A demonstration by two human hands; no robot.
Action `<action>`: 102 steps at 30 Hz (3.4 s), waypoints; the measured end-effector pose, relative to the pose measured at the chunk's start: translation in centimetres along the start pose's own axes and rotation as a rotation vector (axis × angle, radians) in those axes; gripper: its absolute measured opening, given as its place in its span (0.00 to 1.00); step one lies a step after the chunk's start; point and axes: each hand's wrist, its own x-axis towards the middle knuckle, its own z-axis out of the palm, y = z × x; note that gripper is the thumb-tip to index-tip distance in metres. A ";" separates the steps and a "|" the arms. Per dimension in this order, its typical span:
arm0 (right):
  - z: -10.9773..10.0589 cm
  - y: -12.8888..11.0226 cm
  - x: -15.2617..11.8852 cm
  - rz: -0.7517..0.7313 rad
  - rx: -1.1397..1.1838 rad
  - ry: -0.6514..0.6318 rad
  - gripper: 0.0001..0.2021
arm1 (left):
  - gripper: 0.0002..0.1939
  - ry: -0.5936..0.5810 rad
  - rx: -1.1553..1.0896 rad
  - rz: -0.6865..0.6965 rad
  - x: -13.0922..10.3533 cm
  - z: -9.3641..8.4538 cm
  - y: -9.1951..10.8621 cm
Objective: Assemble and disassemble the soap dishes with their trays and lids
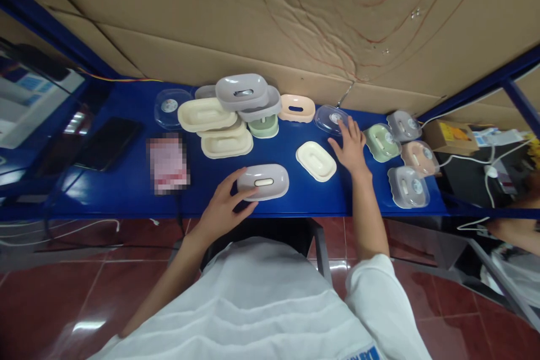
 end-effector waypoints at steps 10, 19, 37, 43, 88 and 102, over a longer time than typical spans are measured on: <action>-1.1 -2.1 -3.5 -0.068 0.158 0.100 0.25 | 0.28 -0.111 -0.148 -0.152 1.5 -0.3 -0.3; 1.0 -5.8 -5.7 -0.097 0.141 0.018 0.35 | 0.42 -0.178 -0.141 -0.134 3.3 0.4 -0.3; -2.0 -9.7 -6.3 -0.575 0.457 -0.211 0.31 | 0.50 -0.158 -0.385 -0.262 1.9 -1.2 -1.2; 0.0 -12.9 -9.3 -0.773 0.376 -0.251 0.33 | 0.43 -0.159 -0.351 -0.179 1.9 -1.3 -1.7; 1.0 -3.0 -5.6 -0.318 0.284 -0.012 0.25 | 0.27 -0.299 -0.039 0.313 4.6 4.1 6.5; 0.2 -6.4 -7.4 -0.328 0.409 0.000 0.23 | 0.11 -0.096 0.128 0.008 1.1 -0.4 0.2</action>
